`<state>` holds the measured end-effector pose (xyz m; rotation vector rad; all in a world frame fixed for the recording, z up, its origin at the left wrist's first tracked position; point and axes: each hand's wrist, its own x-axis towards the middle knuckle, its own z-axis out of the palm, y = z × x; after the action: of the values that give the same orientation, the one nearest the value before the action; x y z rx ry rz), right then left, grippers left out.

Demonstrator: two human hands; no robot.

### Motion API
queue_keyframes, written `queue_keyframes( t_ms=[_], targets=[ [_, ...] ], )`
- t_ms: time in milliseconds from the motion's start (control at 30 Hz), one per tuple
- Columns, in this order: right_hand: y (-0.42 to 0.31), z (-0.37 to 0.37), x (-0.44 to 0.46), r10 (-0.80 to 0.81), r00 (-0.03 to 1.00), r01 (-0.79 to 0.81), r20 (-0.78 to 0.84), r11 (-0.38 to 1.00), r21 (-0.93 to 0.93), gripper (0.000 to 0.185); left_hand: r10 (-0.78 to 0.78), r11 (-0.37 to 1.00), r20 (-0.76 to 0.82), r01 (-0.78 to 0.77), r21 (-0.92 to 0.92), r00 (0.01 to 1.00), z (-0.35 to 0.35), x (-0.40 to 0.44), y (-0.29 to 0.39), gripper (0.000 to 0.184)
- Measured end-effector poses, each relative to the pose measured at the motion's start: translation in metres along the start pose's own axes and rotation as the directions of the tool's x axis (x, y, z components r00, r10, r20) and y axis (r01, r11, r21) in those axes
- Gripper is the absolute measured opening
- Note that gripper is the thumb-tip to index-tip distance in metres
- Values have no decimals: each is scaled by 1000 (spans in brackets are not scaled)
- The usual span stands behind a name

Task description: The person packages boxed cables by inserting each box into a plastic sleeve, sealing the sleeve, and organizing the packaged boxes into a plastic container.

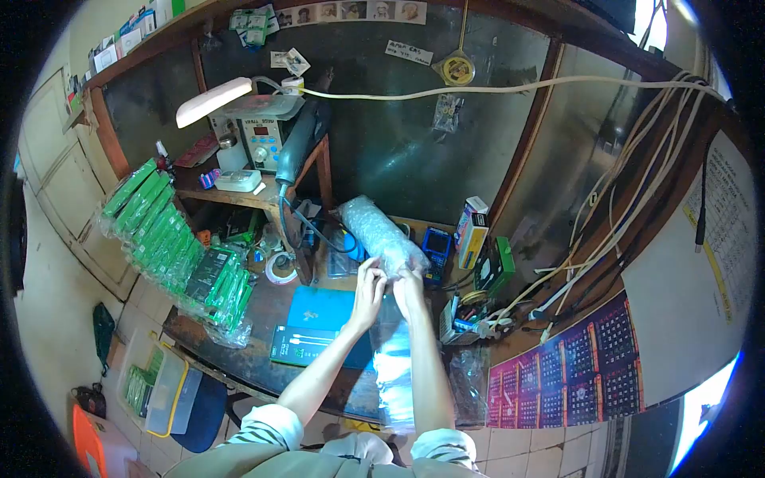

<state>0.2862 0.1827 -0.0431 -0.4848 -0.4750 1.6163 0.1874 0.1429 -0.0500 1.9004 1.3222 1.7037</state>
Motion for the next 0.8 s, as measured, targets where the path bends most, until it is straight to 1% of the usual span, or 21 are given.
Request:
queue_keyframes(
  t_ms=[33,67,100,133,167,200,233,300,333,367,433,500,533,567,633,667,733,767,800],
  targets=[
    [7,-4,0,-170,979,148,-110,971,-190,31,27,999,-9,-27,-18,1000,1,2,3,11],
    [13,-10,2,-338,936,259,-92,845,-467,32,-153,970,113,172,-175,982,0,3,5,10],
    [9,-9,1,-340,936,259,-95,845,-468,32,-154,969,115,173,-177,981,4,2,2,10],
    [6,-7,0,-465,885,304,37,515,-802,28,-117,976,73,128,-174,991,7,1,-1,11],
    [4,-6,-1,-511,833,289,214,70,-955,24,-78,982,29,81,-169,997,9,0,-5,13],
    [3,1,-8,-620,697,334,360,-164,-928,18,-80,983,37,85,-164,996,8,1,-4,10],
    [3,5,-12,-618,698,334,361,-164,-928,18,-82,983,36,87,-164,996,7,2,-3,10],
    [5,7,-21,-520,764,457,381,21,-889,23,-68,983,31,72,-170,997,5,5,-1,11],
    [7,4,-24,-464,716,550,521,-83,-831,29,-93,986,57,100,-137,994,2,8,1,12],
    [13,5,-25,-433,717,596,546,-25,-803,30,-125,985,41,129,-116,991,3,10,1,14],
    [13,-1,-16,-372,704,638,605,-44,-769,34,-119,980,119,136,-148,986,-5,11,-2,14],
    [15,-5,-3,-322,711,618,625,-136,-774,38,-28,995,144,41,-86,989,-4,6,-9,15],
    [14,-7,5,-239,794,543,559,-137,-829,41,-134,972,209,170,-164,969,-2,3,-9,14],
    [16,-9,11,-214,810,539,546,-94,-837,41,-37,991,123,53,-123,992,0,1,-8,14],
    [13,-8,15,-133,835,526,534,-96,-845,43,-148,971,182,178,-160,972,-5,1,-2,14],
    [11,-9,13,-132,836,525,533,-96,-846,43,-149,971,183,179,-160,972,-5,1,-2,14],
    [4,-3,1,-57,921,387,385,240,-890,46,-190,959,234,232,-165,954,-3,0,-7,12],
    [6,-11,-1,-62,925,377,374,239,-895,46,-192,957,246,237,-168,950,-1,0,-9,12],
    [4,-14,-7,-95,918,396,385,227,-889,47,-146,973,227,181,-143,963,1,1,-8,12]
  ],
)
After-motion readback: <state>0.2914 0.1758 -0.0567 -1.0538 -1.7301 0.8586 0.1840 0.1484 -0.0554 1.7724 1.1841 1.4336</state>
